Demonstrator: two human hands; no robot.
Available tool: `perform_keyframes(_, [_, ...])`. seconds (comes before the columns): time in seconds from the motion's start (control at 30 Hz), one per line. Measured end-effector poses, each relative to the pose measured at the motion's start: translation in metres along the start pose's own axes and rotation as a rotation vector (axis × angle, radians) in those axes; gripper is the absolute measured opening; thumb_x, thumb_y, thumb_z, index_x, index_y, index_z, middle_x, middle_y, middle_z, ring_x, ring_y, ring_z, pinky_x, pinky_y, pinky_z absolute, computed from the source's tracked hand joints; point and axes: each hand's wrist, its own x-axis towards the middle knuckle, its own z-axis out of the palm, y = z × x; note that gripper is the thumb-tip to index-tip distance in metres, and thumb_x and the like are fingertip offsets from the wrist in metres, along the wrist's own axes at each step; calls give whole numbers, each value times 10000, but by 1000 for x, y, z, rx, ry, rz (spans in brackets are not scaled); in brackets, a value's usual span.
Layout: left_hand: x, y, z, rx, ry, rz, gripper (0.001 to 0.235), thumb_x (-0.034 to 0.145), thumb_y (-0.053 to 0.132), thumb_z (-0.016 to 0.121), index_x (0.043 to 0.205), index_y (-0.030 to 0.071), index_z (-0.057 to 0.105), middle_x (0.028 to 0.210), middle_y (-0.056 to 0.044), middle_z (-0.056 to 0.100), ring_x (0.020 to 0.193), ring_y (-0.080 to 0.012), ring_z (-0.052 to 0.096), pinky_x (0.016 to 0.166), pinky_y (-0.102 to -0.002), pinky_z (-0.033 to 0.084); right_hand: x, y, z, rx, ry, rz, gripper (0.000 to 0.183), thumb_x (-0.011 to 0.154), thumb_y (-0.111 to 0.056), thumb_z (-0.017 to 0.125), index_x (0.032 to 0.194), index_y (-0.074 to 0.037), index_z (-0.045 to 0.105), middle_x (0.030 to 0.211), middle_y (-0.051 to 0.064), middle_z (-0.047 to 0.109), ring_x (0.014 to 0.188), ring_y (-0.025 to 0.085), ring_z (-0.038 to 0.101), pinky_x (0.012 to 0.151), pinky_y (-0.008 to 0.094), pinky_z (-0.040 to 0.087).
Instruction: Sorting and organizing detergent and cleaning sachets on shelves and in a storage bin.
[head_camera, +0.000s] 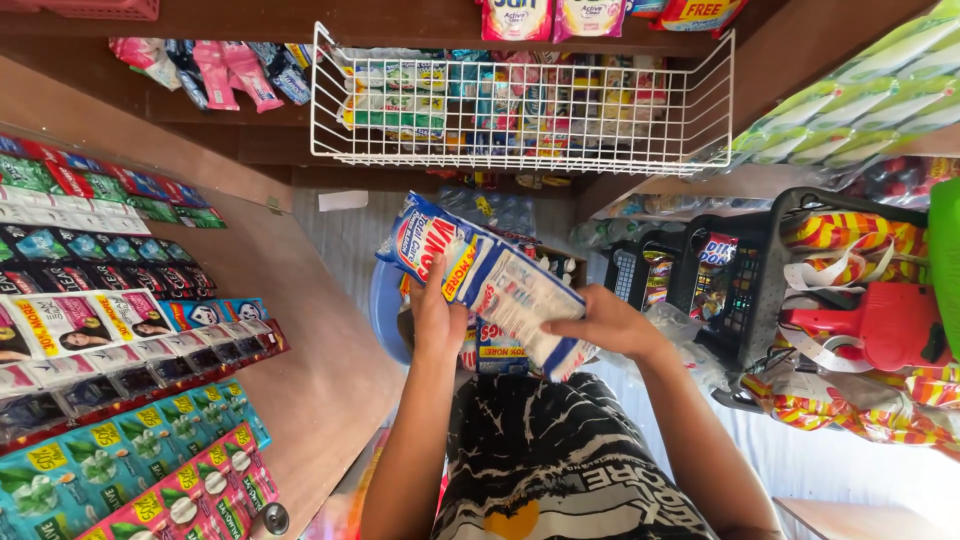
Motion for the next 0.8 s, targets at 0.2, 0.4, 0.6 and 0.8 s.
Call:
perform_keyframes(0.2, [-5, 4, 3, 20, 14, 2, 442, 931, 176, 707, 1334, 132, 530, 1273, -78, 676, 1161, -252, 675, 958, -490, 579, 4, 17, 2, 104, -13, -32, 400, 768, -220, 832, 1071, 34, 770, 943, 93, 817, 820, 134, 735, 761, 288, 575])
perform_keyframes(0.4, [-7, -2, 0, 39, 67, -44, 404, 922, 173, 700, 1296, 127, 553, 1258, -79, 682, 1162, -249, 674, 963, -482, 584, 3, 21, 5, 223, -6, 60, 421, 751, -189, 837, 1096, 39, 757, 933, 94, 809, 779, 143, 733, 715, 310, 589])
perform_keyframes(0.6, [-4, -15, -17, -51, 35, -57, 418, 942, 156, 723, 1321, 75, 566, 1281, -111, 682, 1167, -250, 674, 998, -448, 563, 5, 27, 5, 106, -7, 42, 472, 786, -218, 858, 1152, 63, 760, 981, 103, 806, 842, 128, 701, 795, 301, 570])
perform_keyframes(0.8, [-10, -18, -26, -44, 47, -58, 433, 922, 158, 708, 1321, 123, 543, 1270, -104, 678, 1140, -253, 678, 948, -442, 581, -1, 16, 6, 138, 8, -17, 662, 759, -195, 851, 1354, -26, 618, 1132, 77, 761, 979, 117, 676, 870, 286, 558])
